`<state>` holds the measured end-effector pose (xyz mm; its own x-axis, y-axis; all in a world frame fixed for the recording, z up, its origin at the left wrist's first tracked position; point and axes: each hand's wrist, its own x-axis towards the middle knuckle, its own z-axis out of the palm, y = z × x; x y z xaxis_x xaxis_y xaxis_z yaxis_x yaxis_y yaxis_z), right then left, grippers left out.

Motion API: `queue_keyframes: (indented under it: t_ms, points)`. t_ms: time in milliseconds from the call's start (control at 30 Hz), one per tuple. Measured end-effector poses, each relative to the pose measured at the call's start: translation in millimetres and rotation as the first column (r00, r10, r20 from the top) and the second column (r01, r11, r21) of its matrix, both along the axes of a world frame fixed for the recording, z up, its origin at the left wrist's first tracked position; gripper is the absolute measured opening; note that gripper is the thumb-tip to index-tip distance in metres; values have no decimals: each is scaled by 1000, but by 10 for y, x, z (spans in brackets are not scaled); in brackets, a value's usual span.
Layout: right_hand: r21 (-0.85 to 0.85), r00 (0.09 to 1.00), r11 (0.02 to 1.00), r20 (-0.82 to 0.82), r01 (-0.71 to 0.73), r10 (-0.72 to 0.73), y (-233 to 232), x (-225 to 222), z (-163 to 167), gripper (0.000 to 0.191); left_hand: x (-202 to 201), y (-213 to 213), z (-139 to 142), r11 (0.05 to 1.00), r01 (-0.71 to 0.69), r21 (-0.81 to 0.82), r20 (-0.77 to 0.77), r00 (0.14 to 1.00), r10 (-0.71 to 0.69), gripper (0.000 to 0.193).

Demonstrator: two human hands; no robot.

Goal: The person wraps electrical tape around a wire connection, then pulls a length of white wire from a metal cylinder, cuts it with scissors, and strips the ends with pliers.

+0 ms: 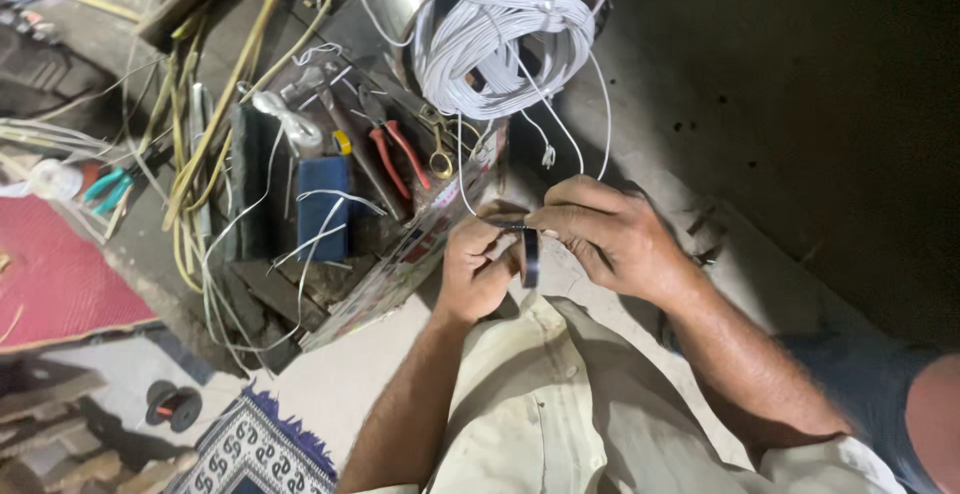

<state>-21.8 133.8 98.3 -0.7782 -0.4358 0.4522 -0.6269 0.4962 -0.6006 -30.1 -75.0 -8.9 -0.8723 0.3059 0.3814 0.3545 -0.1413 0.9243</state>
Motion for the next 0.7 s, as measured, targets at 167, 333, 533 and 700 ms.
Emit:
queue_keyframes:
  t_ms: [167, 333, 533, 700]
  points:
    - [0, 973, 1000, -230, -18, 18, -12, -41, -224, 28, 150, 135, -250, 739, -40, 672, 455, 810, -370, 13]
    - [20, 936, 995, -344, 95, -82, -132, -73, -248, 19, -53, 105, -156, 897, -21, 441, 397, 901, -174, 25]
    - [138, 932, 926, -143, 352, -333, -480, 16, -128, 20, -269, -182, 413, 941, 274, 197, -32, 961, -273, 74]
    - [37, 875, 876, -77, 481, -477, -651, 120, 2, 12, -574, -290, 370, 928, 358, -103, -217, 902, -372, 37]
